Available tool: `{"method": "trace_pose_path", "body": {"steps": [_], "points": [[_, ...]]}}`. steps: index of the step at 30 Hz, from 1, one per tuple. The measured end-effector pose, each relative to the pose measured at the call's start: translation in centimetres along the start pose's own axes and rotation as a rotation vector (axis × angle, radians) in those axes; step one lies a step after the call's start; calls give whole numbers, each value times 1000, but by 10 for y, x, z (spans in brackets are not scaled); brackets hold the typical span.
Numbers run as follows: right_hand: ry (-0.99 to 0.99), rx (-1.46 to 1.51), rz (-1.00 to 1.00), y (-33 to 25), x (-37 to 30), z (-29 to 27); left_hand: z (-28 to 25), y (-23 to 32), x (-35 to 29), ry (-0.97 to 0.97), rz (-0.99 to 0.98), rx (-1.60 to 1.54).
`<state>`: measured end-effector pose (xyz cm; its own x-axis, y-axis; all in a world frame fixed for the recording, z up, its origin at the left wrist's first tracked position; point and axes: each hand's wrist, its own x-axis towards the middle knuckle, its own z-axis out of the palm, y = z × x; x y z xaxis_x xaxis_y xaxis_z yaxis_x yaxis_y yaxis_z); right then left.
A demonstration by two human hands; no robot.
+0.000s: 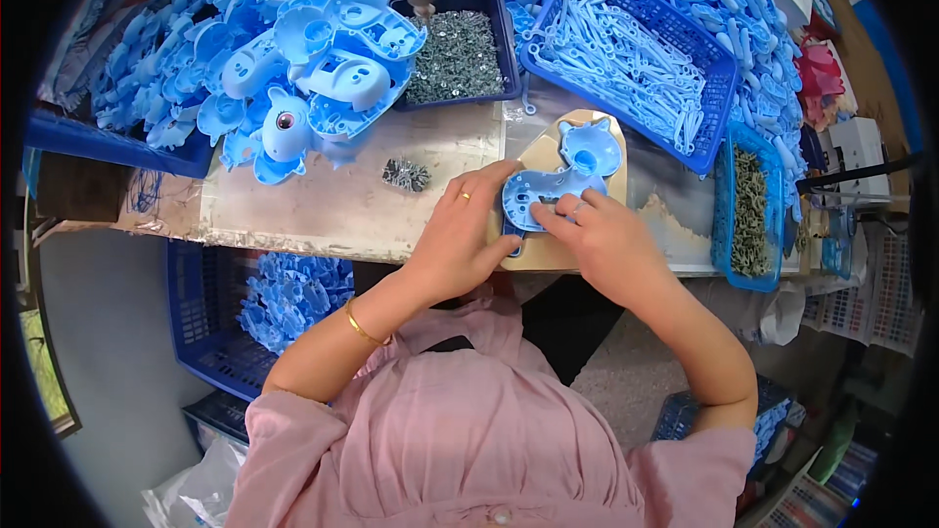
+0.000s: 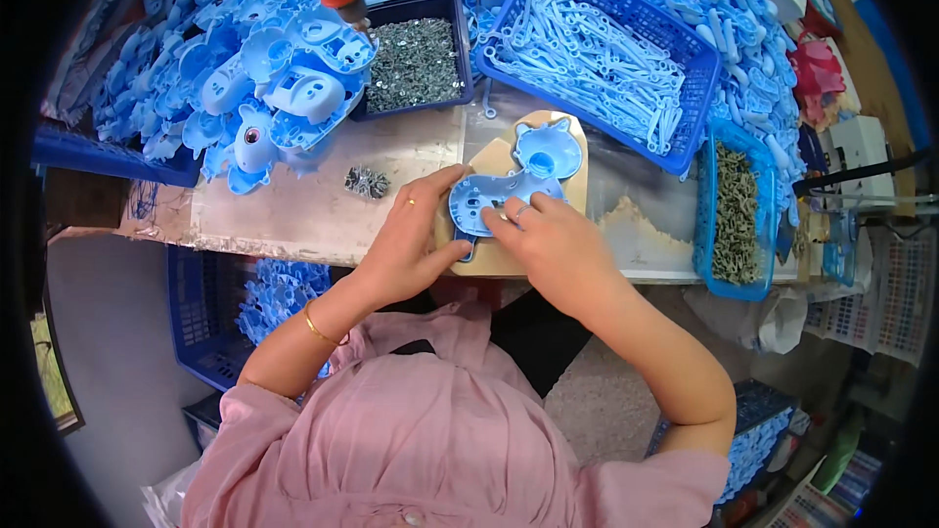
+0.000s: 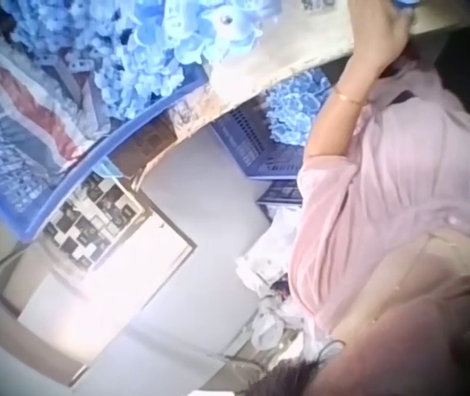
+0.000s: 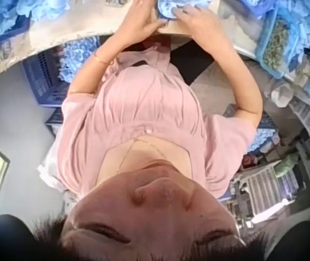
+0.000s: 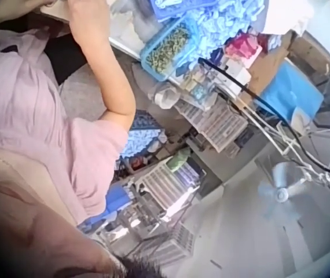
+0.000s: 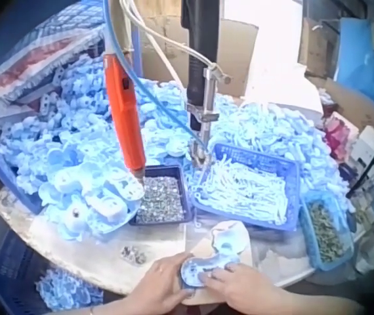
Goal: Assembling blue plastic toy parts using a heat gun and a pneumatic press at a factory workbench.
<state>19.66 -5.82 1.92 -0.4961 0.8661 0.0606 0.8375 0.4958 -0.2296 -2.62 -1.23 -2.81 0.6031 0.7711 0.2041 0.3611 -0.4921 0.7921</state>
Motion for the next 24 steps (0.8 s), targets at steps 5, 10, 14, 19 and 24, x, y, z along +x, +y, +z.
{"method": "trace_pose_path", "body": {"steps": [5,10,14,19,24], "points": [[-10,-115,-13,-4,1,1,1,3,0,-3,-52,20],[-50,-51,-25,3,2,2,1,7,1,-19,-44,20],[-68,103,-37,27,9,-8,-3,6,-1,-17,-15,80],[437,-22,349,133,41,-21,-7,16,2,-31,-10,117],[304,-253,481,177,57,-5,-4,22,8,1,57,180]]}}
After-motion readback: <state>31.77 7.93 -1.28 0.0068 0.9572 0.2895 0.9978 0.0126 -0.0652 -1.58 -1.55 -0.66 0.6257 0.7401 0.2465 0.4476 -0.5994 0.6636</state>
